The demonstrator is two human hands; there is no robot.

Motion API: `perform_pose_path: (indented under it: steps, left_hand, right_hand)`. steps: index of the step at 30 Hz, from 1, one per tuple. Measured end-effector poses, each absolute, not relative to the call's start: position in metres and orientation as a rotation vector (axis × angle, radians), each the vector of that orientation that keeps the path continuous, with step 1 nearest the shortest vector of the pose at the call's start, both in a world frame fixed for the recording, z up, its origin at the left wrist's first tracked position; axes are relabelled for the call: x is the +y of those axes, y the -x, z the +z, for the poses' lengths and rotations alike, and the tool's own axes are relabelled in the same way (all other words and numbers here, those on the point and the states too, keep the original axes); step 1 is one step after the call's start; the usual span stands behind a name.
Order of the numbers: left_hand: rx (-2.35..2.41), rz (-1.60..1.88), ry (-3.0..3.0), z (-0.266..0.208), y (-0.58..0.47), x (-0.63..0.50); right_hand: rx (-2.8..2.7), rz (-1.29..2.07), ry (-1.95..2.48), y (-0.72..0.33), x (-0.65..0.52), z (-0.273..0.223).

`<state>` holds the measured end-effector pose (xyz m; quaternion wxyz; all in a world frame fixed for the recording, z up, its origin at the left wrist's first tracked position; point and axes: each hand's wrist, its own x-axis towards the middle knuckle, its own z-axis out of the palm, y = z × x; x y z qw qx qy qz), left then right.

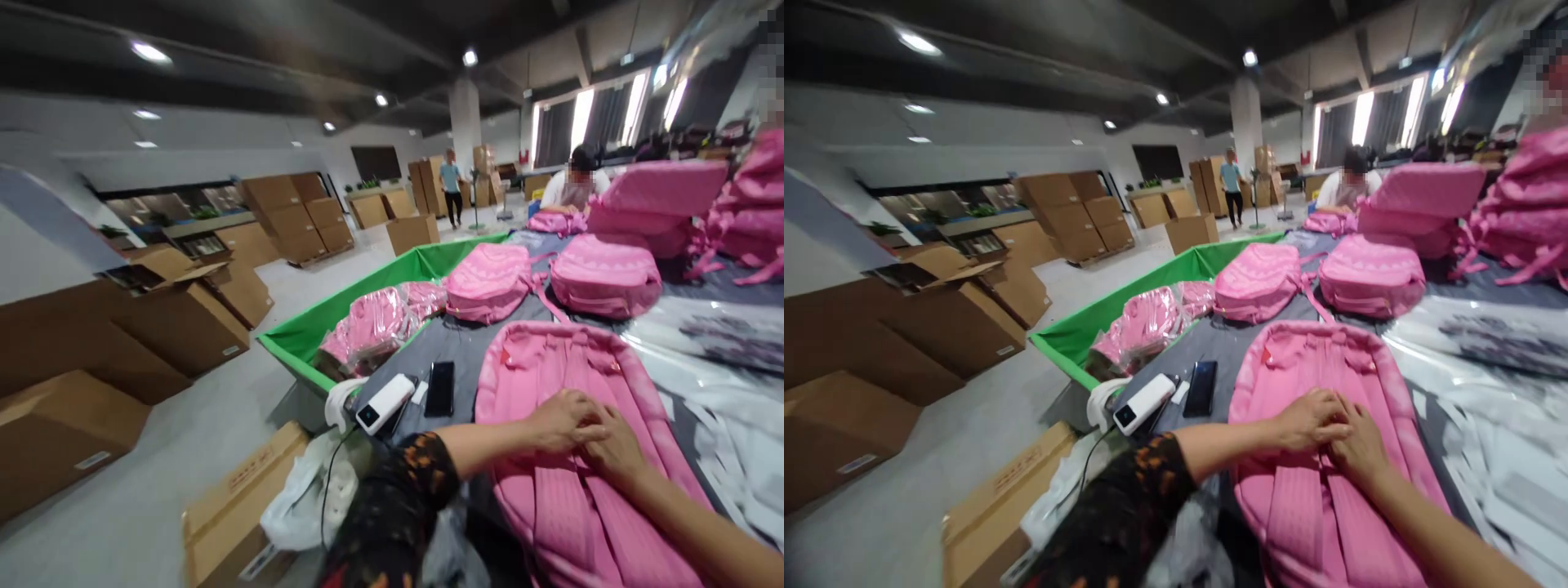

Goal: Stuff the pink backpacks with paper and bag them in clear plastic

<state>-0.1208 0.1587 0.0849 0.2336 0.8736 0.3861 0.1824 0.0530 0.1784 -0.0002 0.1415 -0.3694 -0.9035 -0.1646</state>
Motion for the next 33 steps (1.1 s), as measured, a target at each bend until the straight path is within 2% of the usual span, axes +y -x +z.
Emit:
perform_pose_path:
  steps: [2,5,9,13,15,17,19,20,23,28,33]
  left_hand:
    - [0.945,0.54,-2.443,0.098,0.131,0.119]
    - [0.706,0.386,-2.65,0.104,0.141,0.087]
    - [0.462,0.251,-2.855,0.072,0.131,0.093]
    - [0.581,0.268,-2.829,0.037,0.125,0.107]
    - [0.69,0.315,-2.77,0.032,0.126,0.107]
    - [0.804,0.344,-2.741,0.033,0.129,0.105]
    - [1.092,0.36,-2.686,0.037,0.132,0.102]
    - [1.289,0.37,-2.626,0.039,0.133,0.1]
    - [1.659,0.395,-2.459,0.035,0.135,0.092]
    - [1.657,0.43,-2.515,0.018,0.131,0.085]
    - [1.673,0.347,-2.442,0.021,0.131,0.094]
  right_hand:
    - [-2.591,-0.464,1.227,-0.043,0.17,0.016]
    - [-2.568,-0.321,1.377,-0.032,0.162,0.027]
    - [-2.301,0.06,1.432,-0.034,0.163,0.03]
    - [-2.113,0.116,1.417,-0.048,0.153,0.048]
    - [-2.32,0.175,1.121,-0.051,0.135,0.066]
    - [-2.671,0.306,0.578,-0.048,0.113,0.085]
    - [-2.92,0.415,0.079,-0.042,0.094,0.096]
    - [-2.984,0.418,-0.027,-0.038,0.087,0.097]
    - [-3.039,0.268,-0.087,-0.034,0.079,0.08]
    - [-2.819,0.322,-0.139,-0.038,0.09,0.026]
    - [-2.79,0.255,0.007,-0.034,0.089,0.016]
